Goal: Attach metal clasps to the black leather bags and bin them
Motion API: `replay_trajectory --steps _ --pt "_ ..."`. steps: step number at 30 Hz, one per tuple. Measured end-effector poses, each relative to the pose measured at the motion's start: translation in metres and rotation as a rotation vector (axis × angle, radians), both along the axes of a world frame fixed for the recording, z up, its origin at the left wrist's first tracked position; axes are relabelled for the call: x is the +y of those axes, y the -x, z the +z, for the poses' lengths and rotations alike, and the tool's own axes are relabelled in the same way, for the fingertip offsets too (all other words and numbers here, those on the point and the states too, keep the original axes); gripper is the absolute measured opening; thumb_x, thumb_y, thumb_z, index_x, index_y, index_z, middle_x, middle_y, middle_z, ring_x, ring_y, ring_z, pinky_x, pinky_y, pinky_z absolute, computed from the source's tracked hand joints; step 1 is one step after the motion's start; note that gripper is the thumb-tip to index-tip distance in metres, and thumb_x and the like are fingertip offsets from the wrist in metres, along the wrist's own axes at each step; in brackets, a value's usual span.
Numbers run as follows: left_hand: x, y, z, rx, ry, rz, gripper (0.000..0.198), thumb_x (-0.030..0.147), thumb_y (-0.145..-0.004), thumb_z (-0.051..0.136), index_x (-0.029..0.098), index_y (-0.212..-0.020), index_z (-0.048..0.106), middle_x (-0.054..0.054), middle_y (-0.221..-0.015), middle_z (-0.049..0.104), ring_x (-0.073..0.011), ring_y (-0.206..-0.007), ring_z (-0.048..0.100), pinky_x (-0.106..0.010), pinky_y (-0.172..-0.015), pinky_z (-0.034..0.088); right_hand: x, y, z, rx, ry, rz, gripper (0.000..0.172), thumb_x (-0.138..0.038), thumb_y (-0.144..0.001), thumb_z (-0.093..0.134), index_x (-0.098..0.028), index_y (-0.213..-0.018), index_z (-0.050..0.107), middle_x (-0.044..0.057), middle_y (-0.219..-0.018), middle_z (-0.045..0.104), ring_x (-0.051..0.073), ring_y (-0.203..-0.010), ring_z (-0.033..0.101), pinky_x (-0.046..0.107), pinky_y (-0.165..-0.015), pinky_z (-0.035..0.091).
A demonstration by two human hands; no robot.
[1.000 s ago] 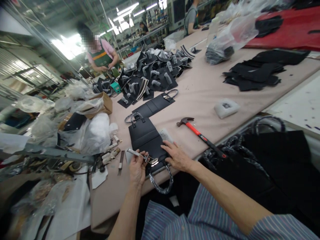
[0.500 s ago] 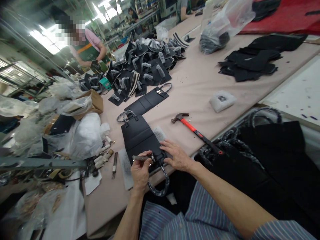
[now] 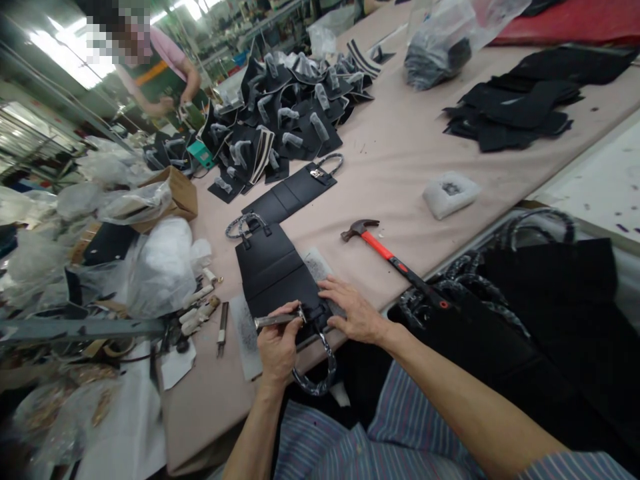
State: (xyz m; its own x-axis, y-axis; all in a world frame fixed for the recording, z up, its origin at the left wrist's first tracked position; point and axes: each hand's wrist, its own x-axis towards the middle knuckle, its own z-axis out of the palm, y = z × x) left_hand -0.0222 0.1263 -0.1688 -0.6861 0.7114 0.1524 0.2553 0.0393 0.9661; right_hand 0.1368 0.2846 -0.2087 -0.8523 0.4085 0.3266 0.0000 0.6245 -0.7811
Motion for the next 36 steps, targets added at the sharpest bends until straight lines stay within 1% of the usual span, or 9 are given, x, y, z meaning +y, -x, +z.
replay_trajectory --steps 2,6,12,16,18,21,29,36 --pt "0.003 0.001 -0.001 -0.033 -0.006 -0.011 0.017 0.029 -0.087 0.073 0.019 -0.101 0.069 -0.009 -0.113 0.075 -0.0247 -0.110 0.071 -0.044 -0.105 0.054 -0.001 0.000 0.001 -0.008 0.006 -0.005 0.053 -0.036 -0.093 0.066 -0.021 -0.142 0.051 0.013 -0.157 0.044 0.033 -0.152 0.029 0.061 -0.121 0.031" --pt "0.008 0.002 -0.001 -0.056 0.033 -0.021 0.016 0.030 -0.088 0.073 0.019 -0.100 0.070 -0.010 -0.113 0.075 -0.0253 -0.111 0.070 -0.045 -0.107 0.053 -0.003 0.001 0.004 -0.026 0.018 -0.031 0.051 -0.034 -0.093 0.065 -0.022 -0.141 0.053 0.013 -0.157 0.045 0.034 -0.151 0.029 0.061 -0.121 0.032" --pt "0.008 0.003 -0.001 -0.114 0.002 -0.013 0.014 0.027 -0.087 0.073 0.019 -0.097 0.068 -0.009 -0.111 0.075 -0.0242 -0.108 0.071 -0.041 -0.100 0.057 -0.005 0.001 0.010 -0.039 -0.007 -0.044 0.052 -0.027 -0.090 0.064 -0.022 -0.141 0.052 0.012 -0.158 0.044 0.033 -0.152 0.029 0.060 -0.121 0.032" --pt "0.008 0.002 -0.001 -0.144 -0.010 -0.005 0.015 0.027 -0.088 0.073 0.019 -0.099 0.068 -0.009 -0.110 0.075 -0.0232 -0.107 0.072 -0.041 -0.100 0.058 -0.005 0.001 0.013 -0.063 0.006 -0.047 0.057 -0.023 -0.089 0.064 -0.021 -0.143 0.050 0.012 -0.158 0.044 0.031 -0.152 0.028 0.059 -0.123 0.030" --pt "0.009 0.001 -0.001 -0.184 -0.024 0.007 0.016 0.028 -0.087 0.074 0.019 -0.098 0.068 -0.010 -0.110 0.075 -0.0237 -0.105 0.073 -0.041 -0.098 0.059 -0.004 0.001 0.014 -0.081 0.012 -0.050 0.057 -0.022 -0.088 0.064 -0.021 -0.143 0.050 0.012 -0.158 0.043 0.032 -0.152 0.028 0.060 -0.122 0.031" --pt "0.010 0.002 0.002 -0.234 -0.043 0.015 0.018 0.028 -0.086 0.076 0.018 -0.097 0.067 -0.011 -0.108 0.076 -0.0246 -0.104 0.074 -0.040 -0.094 0.061 -0.004 0.002 0.014 -0.095 0.001 -0.040 0.055 -0.024 -0.091 0.063 -0.020 -0.143 0.049 0.014 -0.158 0.043 0.033 -0.152 0.028 0.062 -0.121 0.032" --pt "0.010 0.008 0.004 -0.255 -0.006 0.012 0.016 0.025 -0.084 0.075 0.018 -0.097 0.068 -0.010 -0.107 0.076 -0.0242 -0.102 0.074 -0.039 -0.092 0.062 -0.004 0.005 0.014 -0.121 -0.004 -0.032 0.055 -0.037 -0.095 0.063 -0.022 -0.146 0.047 0.015 -0.157 0.043 0.035 -0.152 0.029 0.062 -0.121 0.032" --pt "0.008 0.013 0.001 -0.204 0.055 -0.022 0.015 0.026 -0.084 0.075 0.020 -0.098 0.073 -0.010 -0.107 0.076 -0.0255 -0.105 0.072 -0.041 -0.099 0.058 -0.004 0.006 0.015 -0.111 0.002 -0.026 0.055 -0.045 -0.097 0.060 -0.022 -0.146 0.049 0.016 -0.157 0.044 0.034 -0.152 0.029 0.061 -0.121 0.032"
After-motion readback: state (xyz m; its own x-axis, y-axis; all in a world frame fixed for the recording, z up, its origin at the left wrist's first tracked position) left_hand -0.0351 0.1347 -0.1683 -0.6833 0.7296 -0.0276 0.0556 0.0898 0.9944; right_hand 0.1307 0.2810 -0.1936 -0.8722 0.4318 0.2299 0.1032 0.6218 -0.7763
